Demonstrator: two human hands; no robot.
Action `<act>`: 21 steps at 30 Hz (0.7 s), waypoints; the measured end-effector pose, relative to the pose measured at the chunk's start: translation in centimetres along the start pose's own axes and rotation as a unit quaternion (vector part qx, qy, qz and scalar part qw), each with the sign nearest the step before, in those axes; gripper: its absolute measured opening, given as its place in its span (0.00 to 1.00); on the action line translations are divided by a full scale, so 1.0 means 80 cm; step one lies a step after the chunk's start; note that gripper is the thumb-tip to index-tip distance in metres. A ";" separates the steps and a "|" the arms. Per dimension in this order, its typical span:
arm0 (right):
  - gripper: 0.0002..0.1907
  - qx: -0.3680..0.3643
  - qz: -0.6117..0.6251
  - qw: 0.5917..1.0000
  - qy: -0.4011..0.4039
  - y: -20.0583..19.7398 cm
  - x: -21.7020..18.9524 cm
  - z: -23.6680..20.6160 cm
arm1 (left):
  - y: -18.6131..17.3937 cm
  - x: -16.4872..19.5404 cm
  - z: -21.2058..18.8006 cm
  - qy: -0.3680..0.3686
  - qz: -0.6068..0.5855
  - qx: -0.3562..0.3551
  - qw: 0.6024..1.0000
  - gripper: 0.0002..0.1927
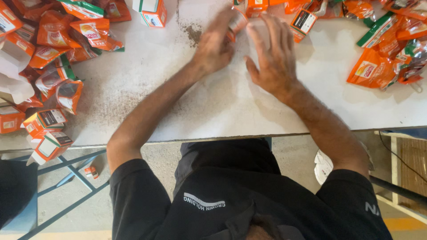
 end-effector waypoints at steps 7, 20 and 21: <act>0.28 -0.057 -0.203 0.974 0.085 -0.005 0.037 -0.007 | -0.047 -0.026 -0.010 0.146 0.289 0.073 0.943 0.40; 0.48 -0.035 0.202 0.978 -0.026 0.032 -0.024 0.009 | -0.063 -0.002 -0.033 0.196 0.246 -0.012 0.949 0.10; 0.49 -0.060 0.242 0.968 -0.019 0.035 -0.021 0.009 | -0.058 0.006 -0.021 0.202 0.208 -0.037 0.956 0.11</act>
Point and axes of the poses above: each hand's wrist, its own z-axis towards the middle knuckle, its own y-axis out of the palm, x = y × z, the point moved 2 cm from there along z, towards the middle knuckle, and after that the axes turned 11 degrees about -x, right-handed, at the moved point
